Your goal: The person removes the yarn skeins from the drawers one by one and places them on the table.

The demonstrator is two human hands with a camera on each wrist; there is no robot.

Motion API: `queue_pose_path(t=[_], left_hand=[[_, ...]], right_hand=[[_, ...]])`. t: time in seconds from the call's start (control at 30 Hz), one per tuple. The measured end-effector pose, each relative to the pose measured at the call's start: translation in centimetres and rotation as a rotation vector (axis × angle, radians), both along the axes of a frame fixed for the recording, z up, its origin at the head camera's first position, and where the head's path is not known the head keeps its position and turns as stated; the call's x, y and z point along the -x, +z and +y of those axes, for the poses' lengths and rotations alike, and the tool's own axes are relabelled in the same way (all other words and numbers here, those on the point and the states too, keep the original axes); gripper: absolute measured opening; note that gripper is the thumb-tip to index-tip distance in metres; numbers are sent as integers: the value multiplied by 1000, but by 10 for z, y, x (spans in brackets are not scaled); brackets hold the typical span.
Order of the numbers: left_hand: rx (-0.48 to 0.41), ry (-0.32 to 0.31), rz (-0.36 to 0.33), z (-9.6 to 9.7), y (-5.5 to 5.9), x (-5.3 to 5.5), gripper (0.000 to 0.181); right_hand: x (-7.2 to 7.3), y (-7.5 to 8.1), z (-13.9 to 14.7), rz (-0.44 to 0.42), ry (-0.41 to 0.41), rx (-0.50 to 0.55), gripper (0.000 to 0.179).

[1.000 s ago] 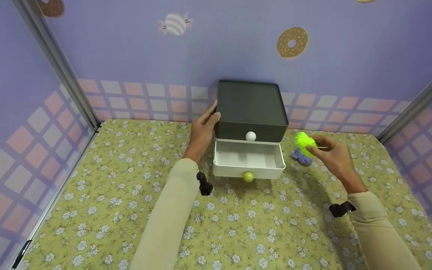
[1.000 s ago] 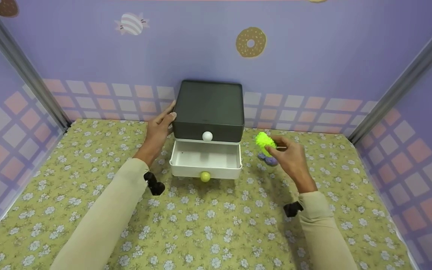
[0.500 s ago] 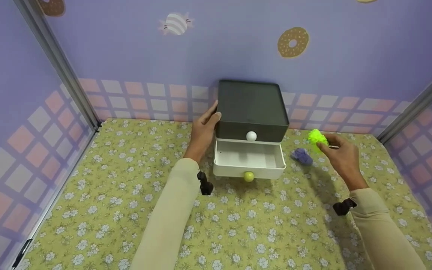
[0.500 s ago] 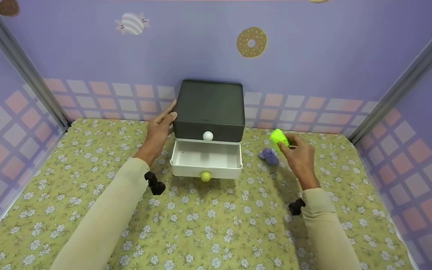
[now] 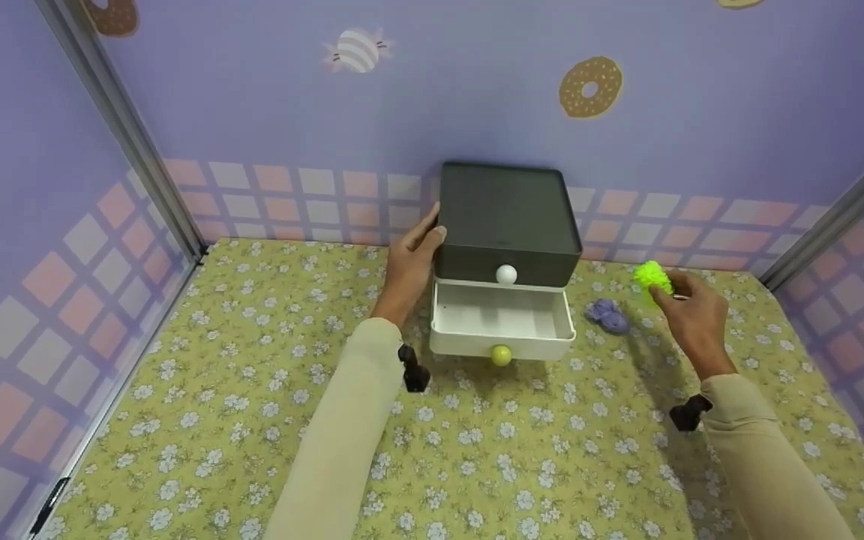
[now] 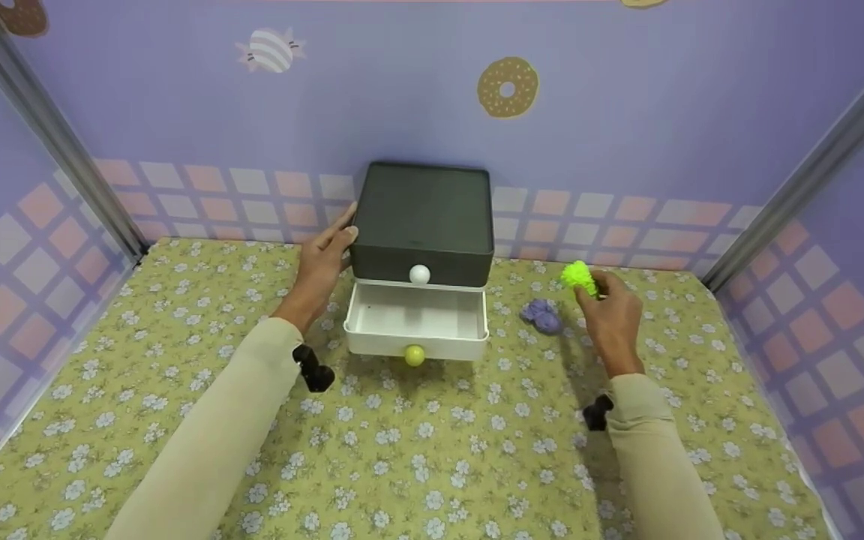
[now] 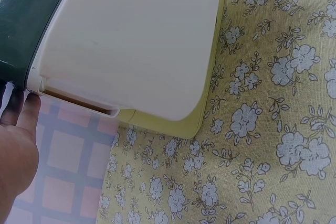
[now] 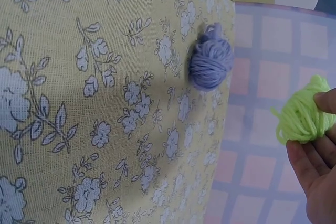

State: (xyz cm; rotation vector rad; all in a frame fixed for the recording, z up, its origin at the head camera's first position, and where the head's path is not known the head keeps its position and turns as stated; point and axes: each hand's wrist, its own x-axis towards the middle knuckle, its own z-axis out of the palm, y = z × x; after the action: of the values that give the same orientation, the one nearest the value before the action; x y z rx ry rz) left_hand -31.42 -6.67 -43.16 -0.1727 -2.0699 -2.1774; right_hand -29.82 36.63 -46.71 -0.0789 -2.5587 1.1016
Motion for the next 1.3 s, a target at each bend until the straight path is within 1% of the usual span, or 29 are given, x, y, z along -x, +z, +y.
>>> queue_pose_path(t=[0.33,0.7,0.93,1.13,1.3], left_hand=[[-8,-7,13,-1,-1,1,47],[14,14,10,-1,1,-1,47],[17,22,7,0,-1,-2,47],[26,15,20,0,-1,0,51],[28,12,11,1,-2,0,49]], right_hand=[[7,-9,5,3,-46,-5,47],[13,-29,13,0,-80,-36,47],[12,-42,19,-44,-88,-21,48],[12,-46,19,-82,-64,-5,48],[13,-50,20,-128,-54,1,51]])
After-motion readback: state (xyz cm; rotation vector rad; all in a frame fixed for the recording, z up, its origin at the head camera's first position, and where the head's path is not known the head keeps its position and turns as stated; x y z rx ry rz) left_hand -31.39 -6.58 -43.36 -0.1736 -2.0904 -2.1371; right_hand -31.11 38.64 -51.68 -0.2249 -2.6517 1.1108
